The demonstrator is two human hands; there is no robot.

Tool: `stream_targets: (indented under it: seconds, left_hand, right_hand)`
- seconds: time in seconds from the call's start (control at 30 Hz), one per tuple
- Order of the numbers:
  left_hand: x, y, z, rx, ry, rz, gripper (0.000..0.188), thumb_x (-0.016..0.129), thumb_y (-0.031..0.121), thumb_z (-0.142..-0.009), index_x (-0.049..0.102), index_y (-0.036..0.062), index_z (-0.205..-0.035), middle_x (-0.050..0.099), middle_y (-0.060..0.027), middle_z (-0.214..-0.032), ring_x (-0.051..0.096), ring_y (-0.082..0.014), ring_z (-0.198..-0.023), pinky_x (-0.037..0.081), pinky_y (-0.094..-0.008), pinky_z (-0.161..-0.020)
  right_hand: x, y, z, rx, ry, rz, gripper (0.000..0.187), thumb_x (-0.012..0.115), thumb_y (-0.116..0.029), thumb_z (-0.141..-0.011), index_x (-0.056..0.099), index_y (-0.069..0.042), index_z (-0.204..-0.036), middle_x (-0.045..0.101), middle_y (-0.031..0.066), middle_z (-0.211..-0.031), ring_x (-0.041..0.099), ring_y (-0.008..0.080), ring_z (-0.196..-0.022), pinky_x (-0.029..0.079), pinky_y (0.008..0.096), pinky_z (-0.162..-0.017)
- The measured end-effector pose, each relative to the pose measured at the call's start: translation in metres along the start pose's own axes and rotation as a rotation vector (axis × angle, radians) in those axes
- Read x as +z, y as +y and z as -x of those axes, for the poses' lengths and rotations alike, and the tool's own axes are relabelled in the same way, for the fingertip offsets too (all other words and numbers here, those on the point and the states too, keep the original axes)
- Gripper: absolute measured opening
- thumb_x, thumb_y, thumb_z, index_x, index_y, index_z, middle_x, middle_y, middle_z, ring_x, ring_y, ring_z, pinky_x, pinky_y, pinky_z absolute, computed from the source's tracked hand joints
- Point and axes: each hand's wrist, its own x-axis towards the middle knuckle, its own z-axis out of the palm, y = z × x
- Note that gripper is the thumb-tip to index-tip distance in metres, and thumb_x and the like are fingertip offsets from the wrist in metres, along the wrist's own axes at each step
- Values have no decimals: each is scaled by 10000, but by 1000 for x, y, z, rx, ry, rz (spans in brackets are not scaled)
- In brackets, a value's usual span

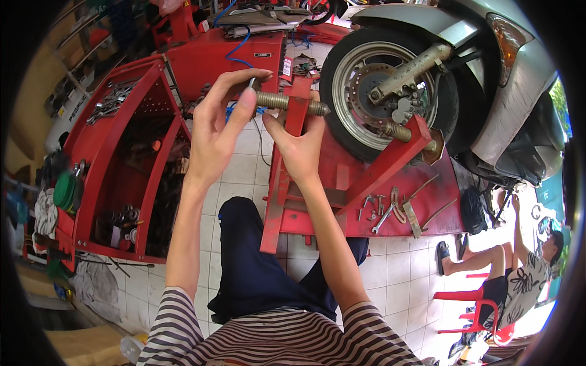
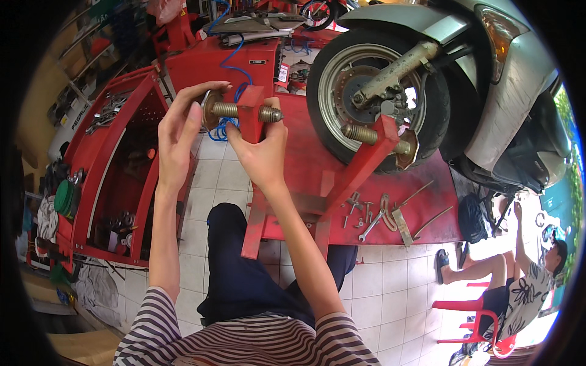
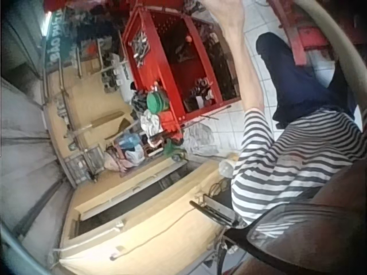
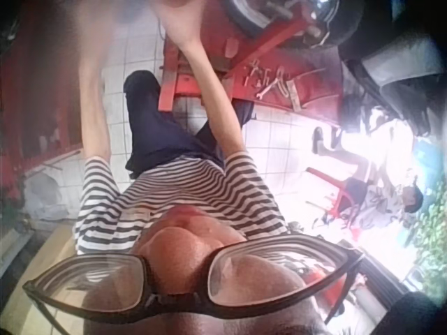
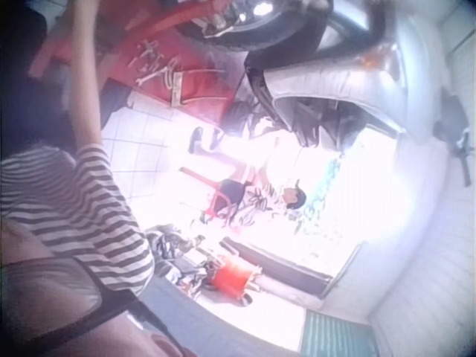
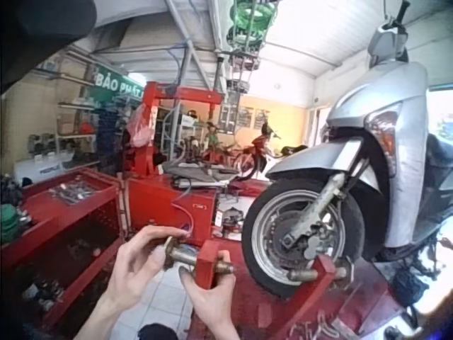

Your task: The person aligns two metal arms of a stand and threads a large bolt through them, attaching a washer and a nut by hand.

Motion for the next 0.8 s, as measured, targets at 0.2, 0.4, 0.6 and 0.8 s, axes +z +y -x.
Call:
stream_targets:
  seconds: [0.2,0.4,0.6,0.8]
  left_hand:
    - [4,1,-3,0,33,53,247,582,59,-979,586,-29,-1209,648,-125,-1199,607,-193,-1145,468,-327,-991]
    - [-1,2,2,203,56,46,467,680,-114,-815,499,-24,-1235,647,-182,-1180,634,-264,-1136,466,-379,-1039]
    - [-12,6,24,142,66,-105,521,730,-76,-774,508,-19,-1243,592,-114,-1086,616,-92,-850,428,-271,-807]
    - [-1,17,-2,-86,253,-327,281,555,258,-1018,612,-9,-1087,543,-47,-987,526,-104,-866,412,-287,-814]
  right_hand:
    - [0,-5,0,5,-11,28,323,735,-20,-772,497,-35,-990,621,33,-861,570,78,-798,487,271,-726]
    - [-2,-3,0,-35,-11,56,340,744,-33,-774,486,-31,-996,620,43,-834,575,86,-774,488,281,-709]
    - [-2,-1,0,-5,-14,42,350,746,-45,-779,474,-35,-999,607,38,-816,553,82,-755,476,277,-692]
    - [-2,1,1,-1,-13,43,352,743,-45,-781,471,-42,-1005,591,24,-810,533,75,-756,469,270,-689]
